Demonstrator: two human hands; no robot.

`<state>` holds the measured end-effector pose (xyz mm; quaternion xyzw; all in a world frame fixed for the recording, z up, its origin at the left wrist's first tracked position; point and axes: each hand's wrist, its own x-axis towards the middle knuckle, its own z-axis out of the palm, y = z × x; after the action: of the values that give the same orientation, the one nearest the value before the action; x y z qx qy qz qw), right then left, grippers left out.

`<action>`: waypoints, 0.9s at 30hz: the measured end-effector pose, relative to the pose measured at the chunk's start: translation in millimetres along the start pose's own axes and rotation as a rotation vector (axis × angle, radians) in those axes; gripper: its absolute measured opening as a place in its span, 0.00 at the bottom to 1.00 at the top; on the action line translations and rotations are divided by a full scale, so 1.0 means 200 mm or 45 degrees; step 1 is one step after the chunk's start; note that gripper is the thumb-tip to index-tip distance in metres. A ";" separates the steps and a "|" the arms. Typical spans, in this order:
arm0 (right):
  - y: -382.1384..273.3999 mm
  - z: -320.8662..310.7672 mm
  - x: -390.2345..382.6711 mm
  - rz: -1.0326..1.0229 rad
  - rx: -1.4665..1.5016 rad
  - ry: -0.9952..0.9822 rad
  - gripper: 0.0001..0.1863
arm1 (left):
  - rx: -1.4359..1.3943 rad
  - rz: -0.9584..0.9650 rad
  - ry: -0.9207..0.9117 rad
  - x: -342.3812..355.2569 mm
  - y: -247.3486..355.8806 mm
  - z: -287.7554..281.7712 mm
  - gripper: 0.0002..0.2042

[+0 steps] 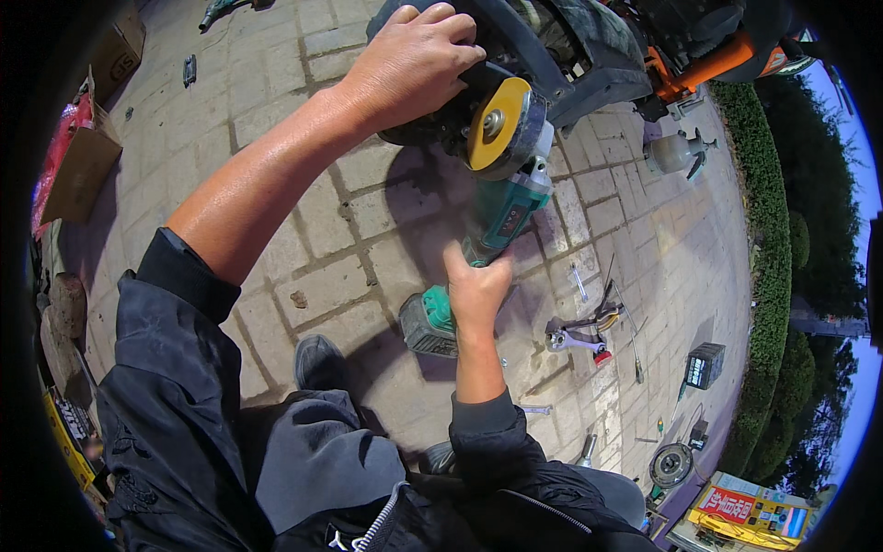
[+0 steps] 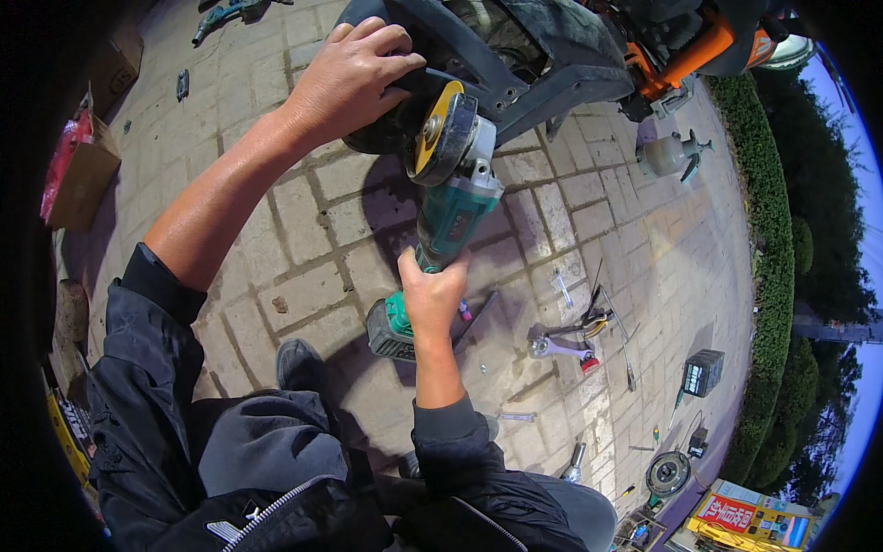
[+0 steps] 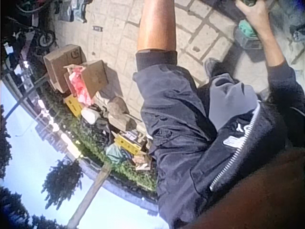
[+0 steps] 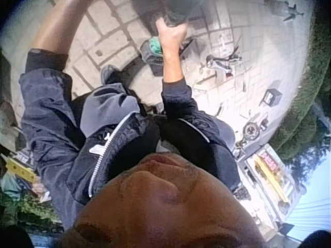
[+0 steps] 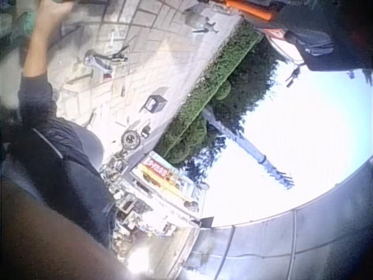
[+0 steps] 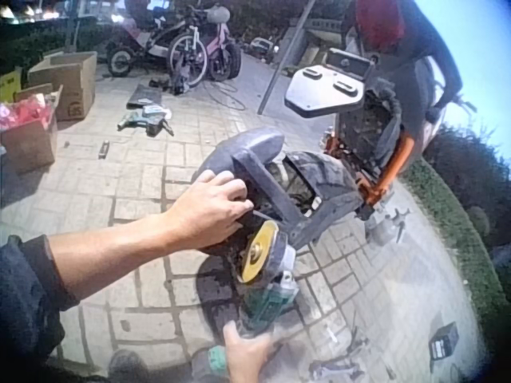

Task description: The person uses an angle grinder to trim or smooth the plastic fender of a motorcycle by hand.

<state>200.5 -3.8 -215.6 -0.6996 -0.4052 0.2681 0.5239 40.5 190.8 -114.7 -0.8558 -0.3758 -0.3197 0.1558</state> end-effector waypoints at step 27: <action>0.03 -0.01 0.00 0.156 0.013 -0.033 0.22 | -0.025 0.007 0.029 0.00 0.00 0.00 0.20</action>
<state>203.4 -5.7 -220.2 -0.7169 -0.3669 0.3108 0.5048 41.0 190.8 -113.9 -0.8546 -0.3683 -0.3327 0.1526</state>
